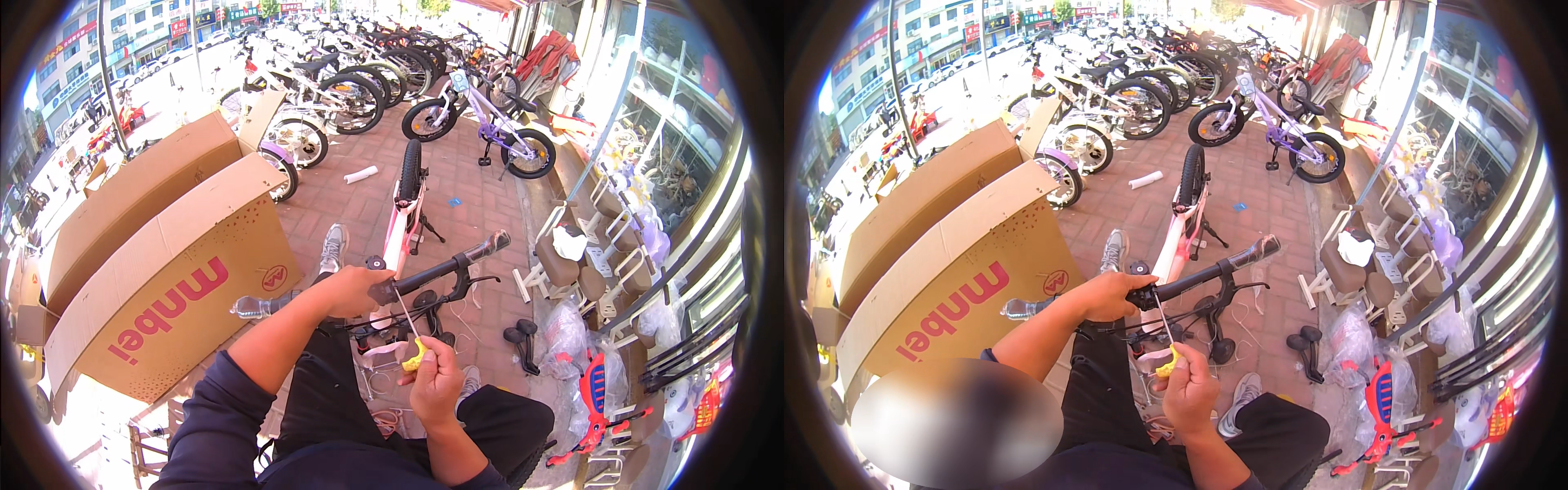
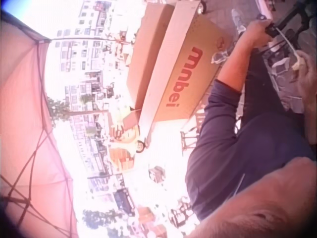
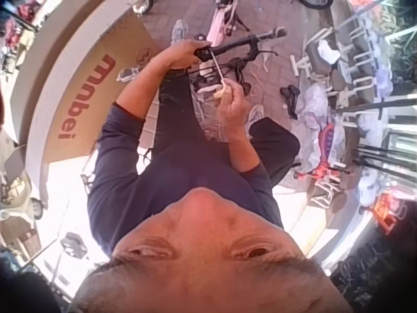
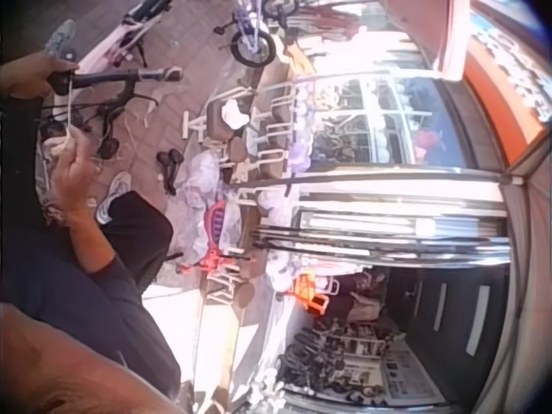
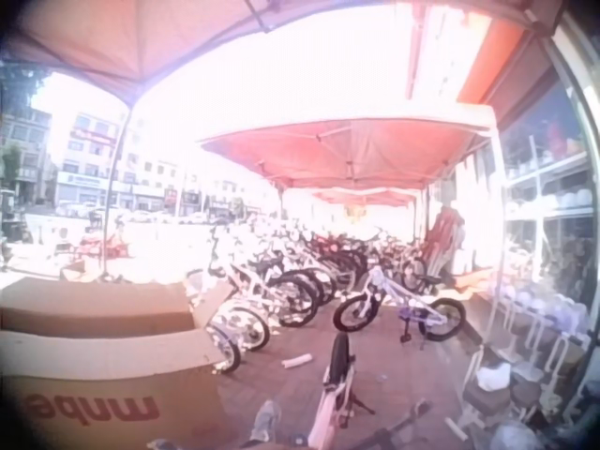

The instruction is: The person assembles a bicycle handlebar by attaching grips and brake levers, then uses a yellow screwdriver to tighten the stem bolts. The person then picks up the bicycle seat and positions it toward the frame.

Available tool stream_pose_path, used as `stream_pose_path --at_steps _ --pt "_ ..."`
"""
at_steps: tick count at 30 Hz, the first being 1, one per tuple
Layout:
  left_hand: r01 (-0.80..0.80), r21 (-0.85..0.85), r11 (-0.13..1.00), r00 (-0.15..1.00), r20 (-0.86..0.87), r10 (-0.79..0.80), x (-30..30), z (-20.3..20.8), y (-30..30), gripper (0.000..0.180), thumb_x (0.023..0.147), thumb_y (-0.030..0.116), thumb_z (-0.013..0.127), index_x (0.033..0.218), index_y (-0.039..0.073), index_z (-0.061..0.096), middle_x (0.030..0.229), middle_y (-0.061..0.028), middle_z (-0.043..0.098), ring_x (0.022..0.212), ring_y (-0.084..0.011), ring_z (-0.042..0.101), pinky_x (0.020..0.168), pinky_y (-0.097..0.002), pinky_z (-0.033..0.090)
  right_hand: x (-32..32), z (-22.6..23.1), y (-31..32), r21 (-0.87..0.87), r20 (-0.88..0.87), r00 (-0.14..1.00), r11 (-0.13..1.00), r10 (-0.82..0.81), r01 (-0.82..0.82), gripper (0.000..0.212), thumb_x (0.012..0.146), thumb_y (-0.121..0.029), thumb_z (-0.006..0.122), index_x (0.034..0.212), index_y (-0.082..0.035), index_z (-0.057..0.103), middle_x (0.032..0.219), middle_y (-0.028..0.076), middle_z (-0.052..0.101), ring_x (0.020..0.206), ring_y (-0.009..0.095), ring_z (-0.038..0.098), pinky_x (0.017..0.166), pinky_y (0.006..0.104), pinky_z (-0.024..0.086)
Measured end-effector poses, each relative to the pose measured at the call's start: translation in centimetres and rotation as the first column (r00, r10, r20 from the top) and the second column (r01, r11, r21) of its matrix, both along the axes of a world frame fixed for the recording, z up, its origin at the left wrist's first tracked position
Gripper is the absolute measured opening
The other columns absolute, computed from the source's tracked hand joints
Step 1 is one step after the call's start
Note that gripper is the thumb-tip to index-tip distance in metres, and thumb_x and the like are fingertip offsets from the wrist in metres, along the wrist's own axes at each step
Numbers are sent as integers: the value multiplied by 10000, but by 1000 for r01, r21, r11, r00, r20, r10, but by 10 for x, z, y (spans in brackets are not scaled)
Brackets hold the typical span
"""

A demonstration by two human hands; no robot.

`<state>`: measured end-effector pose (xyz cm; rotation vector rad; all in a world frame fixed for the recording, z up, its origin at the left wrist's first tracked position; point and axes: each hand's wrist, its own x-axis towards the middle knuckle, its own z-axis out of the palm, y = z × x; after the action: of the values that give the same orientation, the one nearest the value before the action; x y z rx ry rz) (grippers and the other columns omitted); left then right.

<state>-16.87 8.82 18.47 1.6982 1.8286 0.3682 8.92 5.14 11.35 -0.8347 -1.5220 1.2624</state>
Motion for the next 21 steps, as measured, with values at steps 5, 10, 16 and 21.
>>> stream_pose_path --at_steps 5,10,16,21 --pt "30 101 994 1000 -8 -30 -9 -19 2 780 813 140 736 1561 140 514 1045 -266 747 926 -397 746 840 -446 577 -3 -5 8 201 -61 984 967 170 -154 277 1092 -174 614 1297 11 636 997 99 724 754 154 730 722 314 626" --pt "60 164 985 998 -12 -59 -10 -25 3 763 814 154 735 1547 139 525 982 -270 755 862 -396 759 786 -463 593 4 -2 18 280 74 997 960 -14 -7 401 1021 -245 734 1288 33 626 978 134 743 715 191 729 753 313 621" --pt "69 169 983 998 -24 -65 -10 -24 2 769 810 166 742 1547 139 523 967 -269 754 866 -403 756 794 -475 586 8 9 17 -395 -661 740 780 127 -486 301 968 -250 794 1091 18 733 969 143 745 705 216 718 732 340 605" --pt "56 152 987 998 -15 -55 -7 -21 1 739 815 176 752 1523 138 542 977 -266 753 896 -418 750 805 -485 583 13 -8 38 644 100 995 763 -17 -52 335 892 -209 848 1130 1 740 978 98 756 764 217 725 710 360 603"
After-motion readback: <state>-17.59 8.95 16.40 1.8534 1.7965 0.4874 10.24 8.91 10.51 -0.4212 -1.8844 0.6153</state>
